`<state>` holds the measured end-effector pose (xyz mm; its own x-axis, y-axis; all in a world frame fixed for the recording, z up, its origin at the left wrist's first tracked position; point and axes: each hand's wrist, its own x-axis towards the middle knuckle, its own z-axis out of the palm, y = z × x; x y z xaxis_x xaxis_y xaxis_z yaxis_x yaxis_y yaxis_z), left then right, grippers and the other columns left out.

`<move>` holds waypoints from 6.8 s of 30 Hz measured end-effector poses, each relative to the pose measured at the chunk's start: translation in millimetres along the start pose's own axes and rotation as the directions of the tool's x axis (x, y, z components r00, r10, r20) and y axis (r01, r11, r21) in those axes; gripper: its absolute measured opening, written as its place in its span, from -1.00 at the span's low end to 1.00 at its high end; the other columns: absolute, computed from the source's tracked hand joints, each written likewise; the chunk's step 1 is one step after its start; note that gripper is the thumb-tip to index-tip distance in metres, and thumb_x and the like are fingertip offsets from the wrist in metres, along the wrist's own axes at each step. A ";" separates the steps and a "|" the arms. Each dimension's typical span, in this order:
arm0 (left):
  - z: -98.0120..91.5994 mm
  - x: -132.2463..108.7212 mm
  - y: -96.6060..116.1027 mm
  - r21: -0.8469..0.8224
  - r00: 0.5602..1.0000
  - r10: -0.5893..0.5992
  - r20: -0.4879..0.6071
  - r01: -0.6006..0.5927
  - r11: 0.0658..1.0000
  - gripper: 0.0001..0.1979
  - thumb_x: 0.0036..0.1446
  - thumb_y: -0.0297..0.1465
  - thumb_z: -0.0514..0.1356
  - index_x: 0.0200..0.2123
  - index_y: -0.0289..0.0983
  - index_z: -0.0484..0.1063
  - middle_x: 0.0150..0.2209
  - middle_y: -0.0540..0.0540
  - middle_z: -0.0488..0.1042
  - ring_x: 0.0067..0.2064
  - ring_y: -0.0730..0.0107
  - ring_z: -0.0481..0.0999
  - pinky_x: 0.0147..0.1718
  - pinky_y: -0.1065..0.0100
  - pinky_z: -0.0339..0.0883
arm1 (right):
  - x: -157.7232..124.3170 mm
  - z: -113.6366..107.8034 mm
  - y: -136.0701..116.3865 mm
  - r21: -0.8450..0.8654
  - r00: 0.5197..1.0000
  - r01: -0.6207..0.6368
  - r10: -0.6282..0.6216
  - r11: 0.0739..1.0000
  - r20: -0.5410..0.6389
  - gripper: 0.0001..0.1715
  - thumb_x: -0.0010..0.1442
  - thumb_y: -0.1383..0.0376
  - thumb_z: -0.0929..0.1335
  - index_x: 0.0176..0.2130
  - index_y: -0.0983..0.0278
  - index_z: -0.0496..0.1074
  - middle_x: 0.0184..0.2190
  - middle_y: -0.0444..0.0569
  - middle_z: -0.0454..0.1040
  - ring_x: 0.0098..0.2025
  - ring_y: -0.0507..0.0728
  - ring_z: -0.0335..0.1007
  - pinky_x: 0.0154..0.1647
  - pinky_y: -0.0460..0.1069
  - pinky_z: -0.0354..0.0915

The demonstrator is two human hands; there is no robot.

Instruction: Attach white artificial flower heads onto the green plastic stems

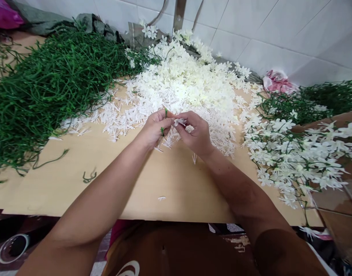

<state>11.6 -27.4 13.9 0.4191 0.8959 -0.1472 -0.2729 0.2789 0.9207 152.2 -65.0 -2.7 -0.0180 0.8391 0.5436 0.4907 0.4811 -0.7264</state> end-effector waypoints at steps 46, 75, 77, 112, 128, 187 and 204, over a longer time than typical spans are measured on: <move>-7.8 -3.1 -3.0 0.364 0.919 -0.033 0.392 -0.122 0.923 -0.69 0.10 -0.40 0.07 -0.67 -0.27 0.16 -0.67 0.05 0.12 -0.60 0.56 0.07 -0.57 0.43 -0.05 | 10.6 -25.9 16.2 0.510 0.835 -0.539 0.344 0.670 0.430 -0.58 -0.17 0.15 0.57 -0.53 0.28 0.32 -0.36 -0.14 0.41 -0.35 -0.03 0.35 -0.30 -0.06 0.39; -8.2 -1.1 -7.7 0.474 0.834 -0.190 0.518 -0.094 0.876 -0.69 0.10 -0.37 0.01 -0.67 -0.25 0.11 -0.67 0.06 0.11 -0.59 0.57 0.09 -0.55 0.41 0.01 | 2.7 -22.7 44.8 0.510 0.714 -0.652 0.228 0.561 0.662 -0.56 -0.22 0.22 0.60 -0.50 0.31 0.35 -0.46 -0.18 0.48 -0.37 -0.05 0.39 -0.29 -0.11 0.31; -7.3 -2.4 -6.2 0.519 0.829 -0.219 0.515 -0.099 0.849 -0.69 0.11 -0.36 0.00 -0.66 -0.25 0.12 -0.66 0.06 0.12 -0.59 0.57 0.10 -0.55 0.41 0.00 | 4.2 -24.7 43.9 0.484 0.690 -0.663 0.216 0.570 0.691 -0.57 -0.21 0.21 0.60 -0.51 0.32 0.36 -0.45 -0.16 0.49 -0.35 -0.04 0.40 -0.27 -0.10 0.32; -18.9 3.8 -11.3 0.428 0.920 -0.156 0.359 -0.014 0.904 -0.70 0.19 -0.23 0.10 -0.50 -0.30 0.27 -0.61 0.09 0.13 -0.59 0.61 0.06 -0.60 0.47 -0.07 | 8.6 -26.8 29.7 0.528 0.705 -0.702 0.364 0.478 0.609 -0.56 -0.14 0.13 0.58 -0.39 0.30 0.39 -0.50 -0.16 0.51 -0.39 -0.03 0.47 -0.24 -0.09 0.40; -13.0 3.1 -10.2 0.550 0.954 0.044 0.296 -0.208 0.809 -0.63 0.16 -0.12 0.12 -0.49 -0.31 0.34 -0.51 0.01 0.32 -0.43 0.52 0.26 -0.44 0.46 0.12 | 5.7 -23.4 28.2 0.563 0.716 -0.697 0.398 0.444 0.573 -0.56 -0.21 0.16 0.60 -0.40 0.27 0.41 -0.49 -0.17 0.54 -0.39 -0.03 0.48 -0.24 -0.08 0.41; -52.7 30.5 2.3 0.040 0.879 0.420 -0.225 -0.422 0.906 -0.89 0.06 -0.44 0.27 -0.42 -0.20 0.36 -0.53 0.05 0.38 -0.46 0.53 0.39 -0.50 0.43 0.20 | -18.2 46.2 -33.4 -0.586 0.798 0.294 0.144 0.755 0.586 -0.76 0.28 0.40 0.23 -0.12 0.36 0.43 -0.17 0.15 0.46 -0.09 0.27 0.34 -0.12 0.12 0.24; -34.3 9.3 11.6 -0.171 0.995 0.099 -0.017 -0.100 0.980 -0.60 0.18 -0.17 0.19 -0.57 -0.28 0.19 -0.61 0.12 0.00 -0.63 0.67 0.06 -0.65 0.57 0.04 | 46.4 -28.4 19.6 -0.441 0.965 -0.143 0.225 0.886 0.138 -0.77 0.11 0.43 0.33 -0.21 0.36 0.52 -0.35 0.00 0.49 -0.33 0.09 0.37 -0.20 0.05 0.32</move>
<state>-17.3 -3.9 10.8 0.3752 0.9249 -0.0615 -0.4580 0.2427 0.8552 185.7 -23.8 20.2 -0.0276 0.9526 0.3030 0.8217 0.1942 -0.5358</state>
